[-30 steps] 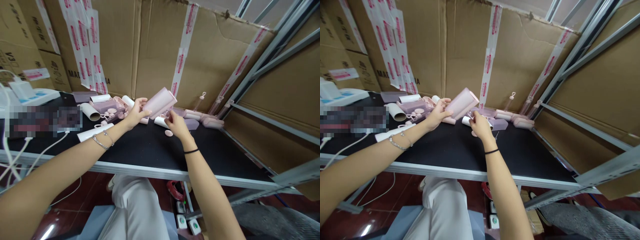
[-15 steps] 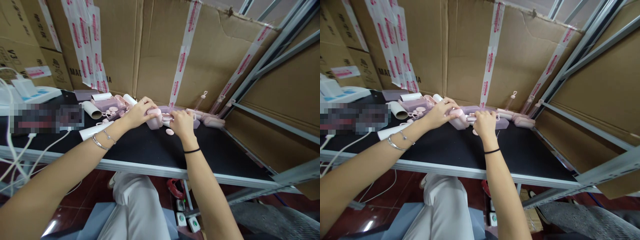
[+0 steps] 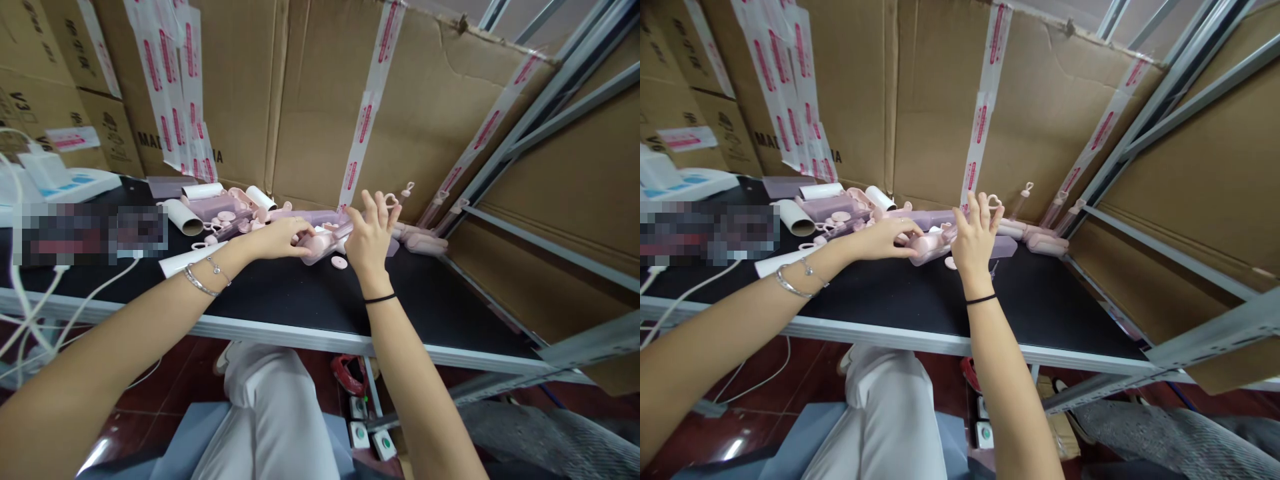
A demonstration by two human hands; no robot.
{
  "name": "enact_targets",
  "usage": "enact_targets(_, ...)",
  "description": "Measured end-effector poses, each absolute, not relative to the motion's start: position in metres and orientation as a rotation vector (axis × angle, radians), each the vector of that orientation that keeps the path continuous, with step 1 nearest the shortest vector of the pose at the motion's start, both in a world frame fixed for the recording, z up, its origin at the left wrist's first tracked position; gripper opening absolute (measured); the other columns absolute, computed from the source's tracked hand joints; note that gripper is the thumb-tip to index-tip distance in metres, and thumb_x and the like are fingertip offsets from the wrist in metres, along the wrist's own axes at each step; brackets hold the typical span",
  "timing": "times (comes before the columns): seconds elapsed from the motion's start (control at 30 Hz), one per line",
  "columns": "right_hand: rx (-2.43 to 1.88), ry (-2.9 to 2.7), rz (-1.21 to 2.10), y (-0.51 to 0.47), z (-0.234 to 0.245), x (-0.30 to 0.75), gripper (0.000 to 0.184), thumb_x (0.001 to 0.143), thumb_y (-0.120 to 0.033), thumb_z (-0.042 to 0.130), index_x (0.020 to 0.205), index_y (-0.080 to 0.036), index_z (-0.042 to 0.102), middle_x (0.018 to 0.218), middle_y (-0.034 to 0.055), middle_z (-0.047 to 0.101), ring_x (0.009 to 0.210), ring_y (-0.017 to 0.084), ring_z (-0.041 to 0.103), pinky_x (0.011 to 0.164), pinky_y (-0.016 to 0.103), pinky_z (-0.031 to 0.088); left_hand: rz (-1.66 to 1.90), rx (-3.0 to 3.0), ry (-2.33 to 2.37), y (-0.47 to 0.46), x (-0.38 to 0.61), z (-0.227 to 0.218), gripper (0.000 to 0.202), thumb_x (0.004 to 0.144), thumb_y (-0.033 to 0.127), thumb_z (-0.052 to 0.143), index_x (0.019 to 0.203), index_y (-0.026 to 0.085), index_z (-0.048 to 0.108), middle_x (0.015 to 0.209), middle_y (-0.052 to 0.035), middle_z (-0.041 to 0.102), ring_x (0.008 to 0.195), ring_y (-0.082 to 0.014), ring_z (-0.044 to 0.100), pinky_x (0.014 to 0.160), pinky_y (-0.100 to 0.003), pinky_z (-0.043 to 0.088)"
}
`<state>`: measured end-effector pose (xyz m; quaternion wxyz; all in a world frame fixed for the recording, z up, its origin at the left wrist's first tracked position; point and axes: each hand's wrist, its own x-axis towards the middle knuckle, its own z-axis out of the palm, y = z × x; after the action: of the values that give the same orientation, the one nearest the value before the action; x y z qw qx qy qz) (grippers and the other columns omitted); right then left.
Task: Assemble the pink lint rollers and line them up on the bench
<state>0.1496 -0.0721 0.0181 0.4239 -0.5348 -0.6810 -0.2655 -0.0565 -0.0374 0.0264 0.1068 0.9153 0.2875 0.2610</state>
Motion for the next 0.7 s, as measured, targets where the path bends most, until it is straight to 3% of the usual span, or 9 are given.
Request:
enact_targets(0.17,-1.236,-1.820,-0.605,-0.069,0.015,0.144,0.036,0.082,-0.007,0.038,0.099,-0.023,0.065,0.136,0.0062,0.050,0.141,0.025,0.024,0.115,0.059,0.010,0.702,2.701,0.894,-0.039,-0.051,0.017,0.044,0.060,0.045,0.073,0.095,0.019,0.063,0.094,-0.0054,0.062,0.082,-0.0217,0.059,0.080,-0.034,0.045)
enact_targets(0.33,-1.019,-1.982,-0.391,-0.072,0.012,0.128,0.039,0.081,-0.005,0.033,0.097,-0.022,0.064,0.124,0.0077,0.057,0.133,0.021,0.037,0.111,0.047,0.030,0.808,2.628,1.092,-0.045,-0.041,0.008,0.048,0.054,0.052,0.075,0.082,0.017,0.058,0.081,-0.0061,0.059,0.075,-0.0250,0.058,0.074,-0.038,0.046)
enact_targets(0.43,-0.970,-1.930,-0.280,-0.075,0.010,0.121,0.033,0.080,-0.008,0.036,0.095,-0.022,0.062,0.113,0.0086,0.060,0.119,0.022,0.048,0.104,0.043,0.037,0.901,2.483,1.140,-0.045,-0.038,0.004,0.041,0.050,0.044,0.078,0.071,0.019,0.053,0.067,-0.0032,0.056,0.068,-0.0252,0.058,0.070,-0.039,0.046)
enact_targets(0.57,-1.158,-1.575,-0.135,-0.066,0.005,0.123,0.024,0.079,-0.017,0.041,0.098,-0.018,0.056,0.104,0.0106,0.057,0.104,0.022,0.052,0.094,0.038,0.043,0.983,2.288,1.260,-0.034,-0.043,-0.002,0.040,0.045,0.035,0.080,0.070,0.020,0.051,0.059,-0.0006,0.055,0.060,-0.0243,0.058,0.060,-0.037,0.046)
enact_targets(0.7,-1.379,-1.294,0.223,-0.043,-0.011,0.132,0.036,0.080,-0.030,0.049,0.112,-0.015,0.046,0.109,0.0127,0.053,0.098,0.021,0.054,0.091,0.038,0.045,1.105,2.069,1.222,-0.023,-0.045,-0.006,0.035,0.051,0.030,0.077,0.071,0.020,0.050,0.059,0.0008,0.058,0.054,-0.0175,0.057,0.052,-0.030,0.048)
